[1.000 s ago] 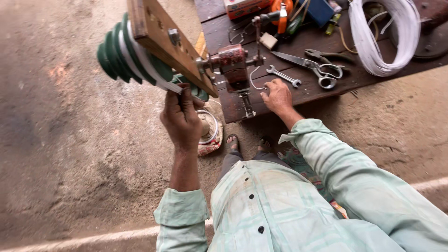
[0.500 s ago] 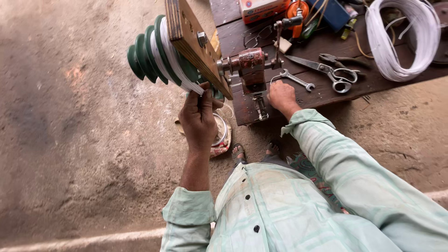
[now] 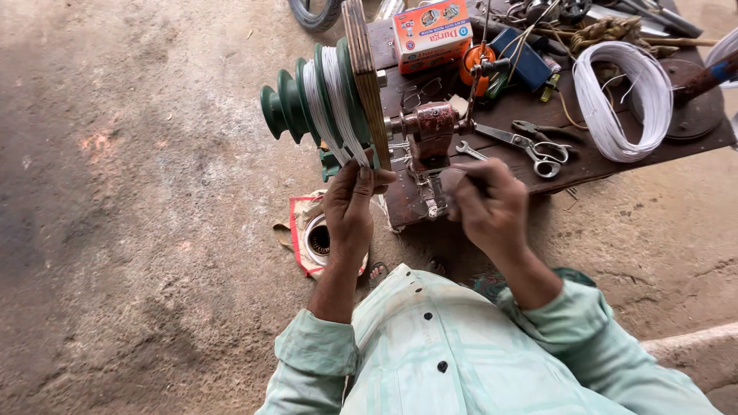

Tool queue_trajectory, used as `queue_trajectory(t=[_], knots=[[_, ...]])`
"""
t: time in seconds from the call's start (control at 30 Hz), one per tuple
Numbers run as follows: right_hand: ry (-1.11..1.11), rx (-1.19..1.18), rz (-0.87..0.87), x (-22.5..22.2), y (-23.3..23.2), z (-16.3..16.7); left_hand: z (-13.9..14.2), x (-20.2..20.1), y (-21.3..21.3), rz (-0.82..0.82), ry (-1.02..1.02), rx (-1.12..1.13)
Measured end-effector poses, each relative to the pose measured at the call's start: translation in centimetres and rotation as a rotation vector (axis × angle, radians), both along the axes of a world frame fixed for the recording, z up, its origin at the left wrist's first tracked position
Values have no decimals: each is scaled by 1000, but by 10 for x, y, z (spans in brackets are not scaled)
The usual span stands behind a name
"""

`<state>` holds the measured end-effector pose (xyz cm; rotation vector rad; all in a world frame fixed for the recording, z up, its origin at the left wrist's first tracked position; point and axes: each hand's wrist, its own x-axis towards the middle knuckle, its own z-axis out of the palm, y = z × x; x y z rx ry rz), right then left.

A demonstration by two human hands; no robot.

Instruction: The person mounts a green grooved spool on a hand-crank winder and uses pliers to secure the wire end, then turns the crank while guiding white wire to wind it evenly around the spool's grooves, pressing and arranging the coils by hand as the spool fills.

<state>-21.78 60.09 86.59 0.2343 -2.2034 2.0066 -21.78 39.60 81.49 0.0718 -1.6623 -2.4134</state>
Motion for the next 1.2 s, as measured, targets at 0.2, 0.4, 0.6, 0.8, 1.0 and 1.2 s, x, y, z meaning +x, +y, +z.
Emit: queue_trajectory(t=[0.2,0.4,0.6,0.8,1.0,1.2], knots=[[66,217,10,-42,-27,6,-5,-3,-1,-1,24,-50],[-219,-45,3,-26,-35,-24,-2,-2,-3,-3,18,-68],[-445,-303,149,-25,-47,-41,-5,0,-8,-23,102,-133],[-364,-76,353,-49,-26,-29,-24,-4,-7,-132,194,146],[-176,178,458,-73,-21,-19,-25,-3,-13,-232,70,461],[-80,245,450,-78,-24,-8,-12,-5,-12,-230,-44,601]])
